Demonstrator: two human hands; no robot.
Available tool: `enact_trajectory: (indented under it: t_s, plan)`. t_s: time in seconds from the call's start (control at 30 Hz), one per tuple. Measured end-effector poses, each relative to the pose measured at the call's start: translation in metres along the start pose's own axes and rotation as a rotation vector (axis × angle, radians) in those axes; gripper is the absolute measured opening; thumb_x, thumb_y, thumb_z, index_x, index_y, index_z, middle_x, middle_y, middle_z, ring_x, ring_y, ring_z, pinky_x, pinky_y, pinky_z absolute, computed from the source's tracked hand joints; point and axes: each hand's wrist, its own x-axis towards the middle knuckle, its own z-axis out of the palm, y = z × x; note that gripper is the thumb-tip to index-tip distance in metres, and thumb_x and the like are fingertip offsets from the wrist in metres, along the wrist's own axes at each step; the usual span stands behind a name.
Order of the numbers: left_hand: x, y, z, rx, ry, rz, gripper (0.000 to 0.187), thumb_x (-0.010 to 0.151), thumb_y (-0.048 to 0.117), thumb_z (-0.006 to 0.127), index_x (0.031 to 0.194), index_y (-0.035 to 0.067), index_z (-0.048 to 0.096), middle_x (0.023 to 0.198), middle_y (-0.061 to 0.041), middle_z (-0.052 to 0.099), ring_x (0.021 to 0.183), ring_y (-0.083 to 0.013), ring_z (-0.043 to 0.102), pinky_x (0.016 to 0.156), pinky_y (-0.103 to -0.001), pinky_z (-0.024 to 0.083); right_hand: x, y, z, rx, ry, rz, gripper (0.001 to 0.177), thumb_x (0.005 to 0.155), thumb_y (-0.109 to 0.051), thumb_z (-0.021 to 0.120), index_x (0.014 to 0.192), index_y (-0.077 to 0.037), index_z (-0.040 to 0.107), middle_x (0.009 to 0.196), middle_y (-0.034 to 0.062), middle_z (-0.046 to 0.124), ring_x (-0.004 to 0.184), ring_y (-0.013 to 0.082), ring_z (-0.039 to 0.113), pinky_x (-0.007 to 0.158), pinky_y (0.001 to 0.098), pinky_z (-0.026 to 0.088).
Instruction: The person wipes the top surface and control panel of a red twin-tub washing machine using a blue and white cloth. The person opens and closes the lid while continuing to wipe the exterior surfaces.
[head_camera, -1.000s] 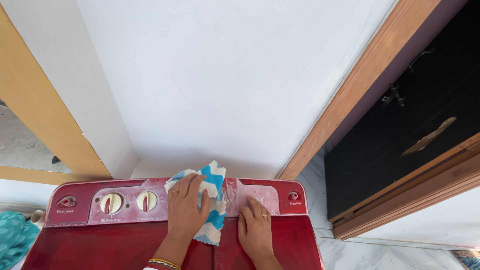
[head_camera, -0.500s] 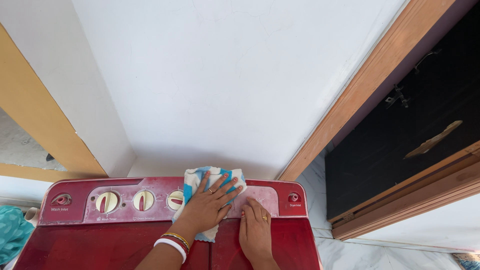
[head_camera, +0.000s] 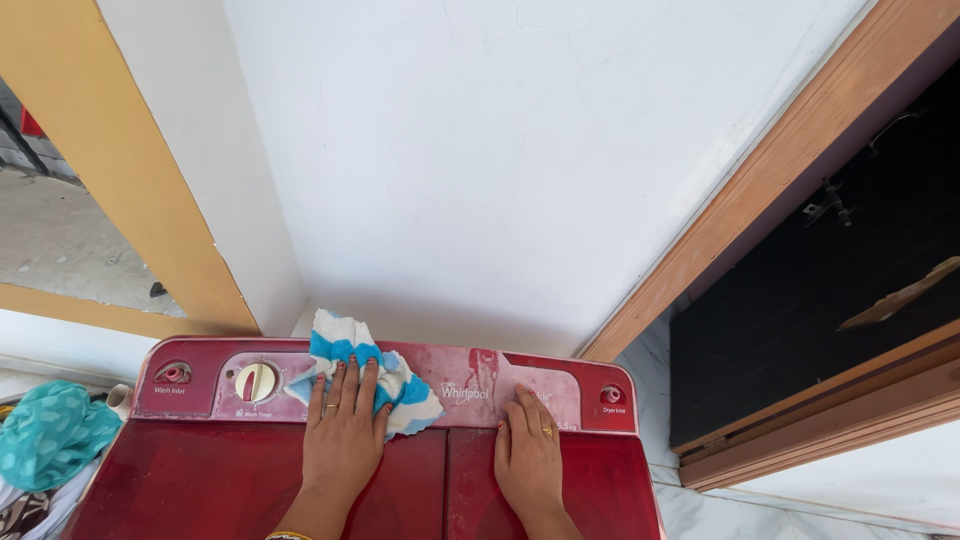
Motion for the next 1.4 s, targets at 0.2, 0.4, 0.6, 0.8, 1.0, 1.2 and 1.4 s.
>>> enact_trajectory:
  t_s: [0.2, 0.4, 0.6, 0.8, 1.0, 1.2, 1.4]
  plan:
    - [0.046, -0.027, -0.065, 0.039, -0.308, 0.036, 0.100, 0.085, 0.069, 0.059, 0.164, 0.031, 0.011, 0.174, -0.002, 0.009, 0.154, -0.0221, 0.008, 0.124, -0.049, 0.006, -0.003, -0.036, 0.020, -0.124, -0.093, -0.026, 0.060, 0.100, -0.030, 0.050, 0.153, -0.004, 0.036, 0.159, 0.0344, 0.018, 0.148, 0.0482, 0.014, 0.119, 0.0532, 0.015]
    - [0.060, -0.055, -0.047, -0.142, -0.171, 0.089, 0.074, 0.091, 0.037, 0.065, 0.155, 0.044, 0.028, 0.164, 0.009, 0.027, 0.152, -0.0158, 0.023, 0.127, -0.044, 0.014, -0.007, -0.099, 0.060, -0.104, -0.204, -0.282, 0.071, 0.102, -0.033, 0.049, 0.155, 0.006, 0.024, 0.162, 0.0361, 0.013, 0.152, 0.0478, 0.010, 0.120, 0.0558, 0.006]
    - [0.041, -0.069, -0.012, -0.694, 0.063, -0.191, 0.060, 0.093, 0.001, 0.054, 0.140, 0.038, 0.061, 0.157, 0.011, 0.054, 0.134, -0.0184, 0.057, 0.116, -0.037, 0.045, -0.011, -0.117, 0.075, -0.078, -0.236, -0.229, 0.078, 0.101, -0.034, 0.051, 0.152, 0.016, 0.020, 0.161, 0.0384, 0.010, 0.152, 0.0485, 0.006, 0.120, 0.0561, 0.004]
    - [-0.001, -0.092, -0.003, -0.562, 0.305, 0.005, 0.063, 0.083, 0.009, 0.058, 0.145, 0.012, 0.049, 0.156, -0.012, 0.043, 0.148, -0.0318, 0.033, 0.120, -0.044, 0.027, -0.010, -0.119, 0.074, -0.069, -0.207, -0.224, 0.078, 0.099, -0.033, 0.054, 0.151, 0.015, 0.021, 0.161, 0.0379, 0.013, 0.152, 0.0478, 0.008, 0.120, 0.0553, 0.006]
    - [-0.037, -0.086, 0.018, -0.234, 0.298, 0.028, 0.066, 0.094, 0.038, 0.045, 0.148, 0.001, 0.034, 0.157, -0.016, 0.033, 0.151, -0.0306, 0.021, 0.121, -0.056, 0.011, -0.006, -0.119, 0.075, -0.070, -0.191, -0.229, 0.078, 0.099, -0.033, 0.054, 0.152, 0.015, 0.021, 0.161, 0.0375, 0.013, 0.152, 0.0475, 0.008, 0.121, 0.0551, 0.006]
    - [-0.005, -0.102, -0.003, 0.071, -0.036, 0.037, 0.071, 0.097, 0.035, 0.040, 0.163, 0.023, 0.019, 0.169, -0.003, 0.021, 0.156, -0.0221, 0.012, 0.122, -0.057, 0.002, -0.004, -0.121, 0.074, -0.087, -0.194, -0.227, 0.078, 0.098, -0.033, 0.054, 0.151, 0.015, 0.022, 0.159, 0.0382, 0.015, 0.151, 0.0478, 0.009, 0.120, 0.0547, 0.007]
    - [0.028, -0.112, -0.022, 0.125, -0.066, -0.034, 0.064, 0.102, 0.033, 0.042, 0.161, 0.026, 0.018, 0.167, -0.003, 0.020, 0.154, -0.0207, 0.014, 0.125, -0.049, 0.004, -0.009, -0.121, 0.072, -0.104, -0.164, -0.239, 0.075, 0.099, -0.034, 0.052, 0.150, 0.013, 0.025, 0.160, 0.0364, 0.018, 0.151, 0.0480, 0.013, 0.121, 0.0539, 0.009]
